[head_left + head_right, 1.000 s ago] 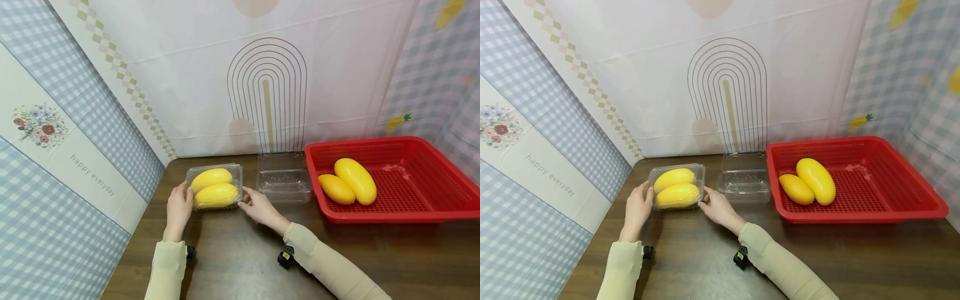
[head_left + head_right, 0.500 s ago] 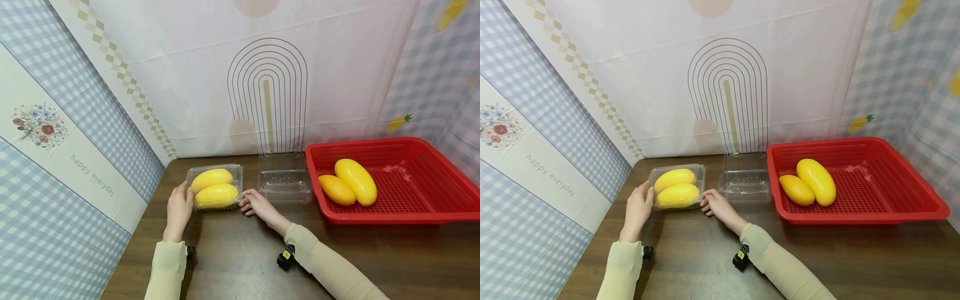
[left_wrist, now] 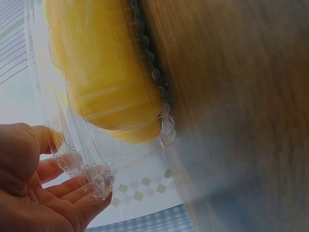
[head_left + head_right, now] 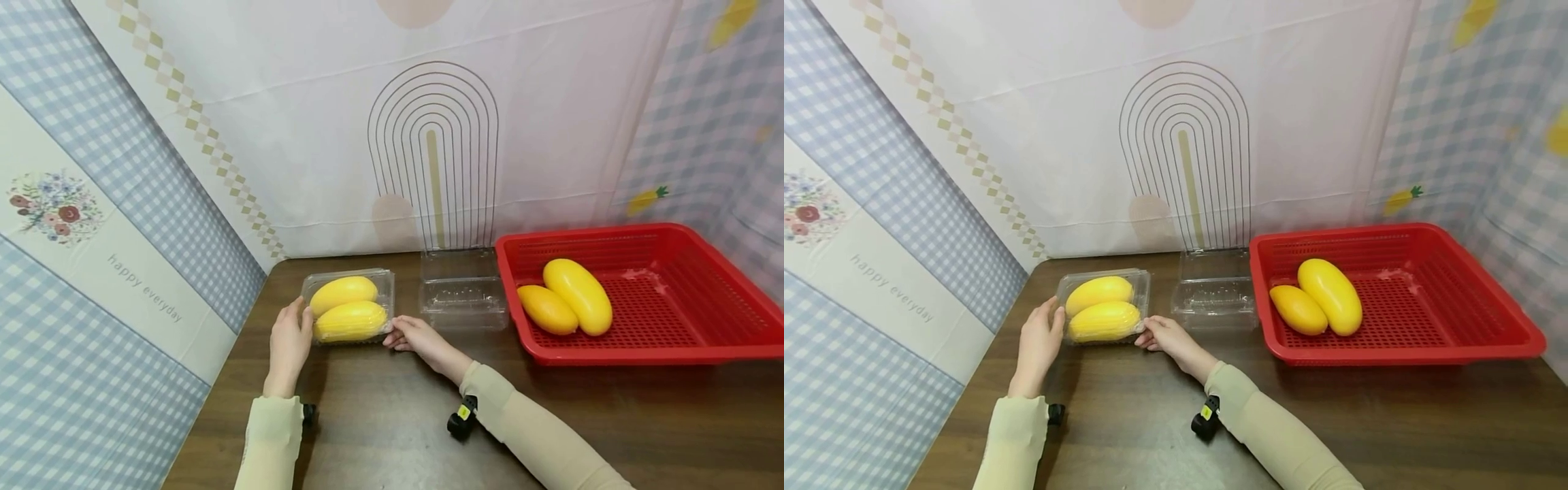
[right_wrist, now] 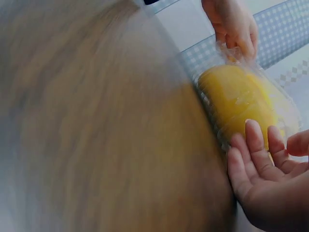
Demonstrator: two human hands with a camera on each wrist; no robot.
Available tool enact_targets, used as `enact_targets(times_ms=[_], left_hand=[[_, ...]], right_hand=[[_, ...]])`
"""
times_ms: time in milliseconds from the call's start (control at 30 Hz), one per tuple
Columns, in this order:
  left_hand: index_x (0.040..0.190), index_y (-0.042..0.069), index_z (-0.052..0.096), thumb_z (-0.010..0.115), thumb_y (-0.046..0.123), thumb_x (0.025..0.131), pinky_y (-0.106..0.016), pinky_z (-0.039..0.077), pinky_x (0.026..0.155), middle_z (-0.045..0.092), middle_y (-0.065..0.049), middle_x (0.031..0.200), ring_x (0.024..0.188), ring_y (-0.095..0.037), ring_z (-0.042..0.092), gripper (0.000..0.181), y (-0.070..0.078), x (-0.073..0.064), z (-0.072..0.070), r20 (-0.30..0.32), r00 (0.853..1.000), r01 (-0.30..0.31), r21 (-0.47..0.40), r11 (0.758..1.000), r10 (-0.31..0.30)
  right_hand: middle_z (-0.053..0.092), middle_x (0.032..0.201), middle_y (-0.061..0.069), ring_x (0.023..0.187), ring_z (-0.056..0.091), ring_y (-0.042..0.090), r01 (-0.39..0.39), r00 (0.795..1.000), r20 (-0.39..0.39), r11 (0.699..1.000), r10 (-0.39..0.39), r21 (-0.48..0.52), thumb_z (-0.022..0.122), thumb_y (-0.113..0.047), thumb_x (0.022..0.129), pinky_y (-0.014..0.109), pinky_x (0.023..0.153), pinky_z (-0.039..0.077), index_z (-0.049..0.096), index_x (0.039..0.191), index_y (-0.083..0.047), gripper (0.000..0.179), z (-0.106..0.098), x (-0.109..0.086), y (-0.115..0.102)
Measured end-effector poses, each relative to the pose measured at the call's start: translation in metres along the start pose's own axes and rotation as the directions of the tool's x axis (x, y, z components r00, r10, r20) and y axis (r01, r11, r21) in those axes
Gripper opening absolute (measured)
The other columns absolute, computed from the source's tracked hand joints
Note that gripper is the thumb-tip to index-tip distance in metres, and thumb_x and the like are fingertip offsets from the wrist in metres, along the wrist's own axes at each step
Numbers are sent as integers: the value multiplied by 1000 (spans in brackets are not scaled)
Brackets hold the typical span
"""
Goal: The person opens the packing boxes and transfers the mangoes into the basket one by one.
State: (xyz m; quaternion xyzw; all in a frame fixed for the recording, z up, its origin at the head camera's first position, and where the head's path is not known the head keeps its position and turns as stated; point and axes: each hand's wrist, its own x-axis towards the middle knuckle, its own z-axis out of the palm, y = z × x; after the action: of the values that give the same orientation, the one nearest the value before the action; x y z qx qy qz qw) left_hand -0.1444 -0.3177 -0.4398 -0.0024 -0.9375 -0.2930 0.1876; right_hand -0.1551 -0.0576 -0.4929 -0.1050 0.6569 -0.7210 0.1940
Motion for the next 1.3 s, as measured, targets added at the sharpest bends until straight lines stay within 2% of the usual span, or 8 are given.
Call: enact_targets(times_ms=[233, 467, 633, 900, 1000, 1100, 1200, 1300], left_hand=[[141, -9, 51, 47, 18, 107, -61, 45, 98, 53, -33, 135, 122, -50, 54, 44, 0, -1, -1, 3, 1000, -6, -1, 1000, 6], [142, -10, 49, 46, 18, 107, -61, 44, 100, 52, -33, 136, 124, -50, 52, 45, 0, -1, -1, 5, 1000, -12, 7, 1000, 12], [141, -10, 50, 46, 20, 107, -62, 44, 100, 52, -34, 136, 124, -50, 52, 45, 1, 0, -1, 9, 1000, -20, 29, 999, 19], [140, -11, 50, 52, 13, 104, -61, 47, 94, 56, -33, 131, 117, -50, 56, 44, 7, -2, -7, -59, 991, -114, 85, 990, 119], [137, -9, 54, 56, 12, 102, -59, 50, 90, 57, -31, 130, 112, -47, 59, 41, 15, -3, -9, -68, 980, -181, 96, 979, 187], [132, -6, 61, 62, 14, 100, -56, 52, 88, 59, -27, 130, 110, -43, 61, 38, 24, -5, -10, -58, 961, -264, 98, 959, 271], [127, -3, 65, 67, 15, 98, -54, 53, 89, 62, -23, 128, 111, -40, 62, 35, 34, -8, -9, -31, 930, -362, 93, 928, 366], [125, 0, 67, 71, 14, 95, -52, 52, 93, 64, -19, 127, 114, -39, 62, 34, 42, -13, -8, 8, 885, -464, 98, 880, 466]], right_hand=[[69, 88, -1, 91, 66, 16, -28, 1000, -9, 997, 28, 70, 39, -17, 109, 32, 88, 48, 58, 100, -7, 23, 1, 1, 3], [66, 86, 0, 91, 65, 17, 34, 996, -84, 996, -28, 77, 41, -12, 108, 41, 97, 48, 60, 96, -5, 23, 6, 2, 7], [65, 86, 1, 87, 64, 15, 64, 991, -124, 993, -51, 102, 44, -10, 107, 41, 97, 48, 61, 94, -4, 23, 8, 3, 11], [66, 84, 0, 84, 63, 12, 73, 989, -139, 991, -58, 110, 45, -10, 107, 39, 96, 49, 62, 92, -4, 24, 12, 2, 10], [66, 84, 0, 85, 63, 13, 70, 987, -149, 992, -55, 102, 45, -10, 106, 39, 95, 49, 62, 93, -3, 23, 13, 2, 9], [66, 83, 0, 84, 63, 12, 60, 987, -158, 993, -43, 104, 44, -8, 106, 40, 96, 48, 62, 94, -3, 22, 14, 2, 9], [66, 82, -1, 81, 63, 10, 67, 986, -160, 992, -49, 107, 45, -7, 106, 42, 97, 48, 62, 94, -2, 21, 15, 3, 9], [66, 81, -1, 80, 62, 9, 82, 986, -155, 990, -65, 111, 45, -7, 105, 41, 96, 48, 62, 95, -1, 21, 15, 3, 10]])
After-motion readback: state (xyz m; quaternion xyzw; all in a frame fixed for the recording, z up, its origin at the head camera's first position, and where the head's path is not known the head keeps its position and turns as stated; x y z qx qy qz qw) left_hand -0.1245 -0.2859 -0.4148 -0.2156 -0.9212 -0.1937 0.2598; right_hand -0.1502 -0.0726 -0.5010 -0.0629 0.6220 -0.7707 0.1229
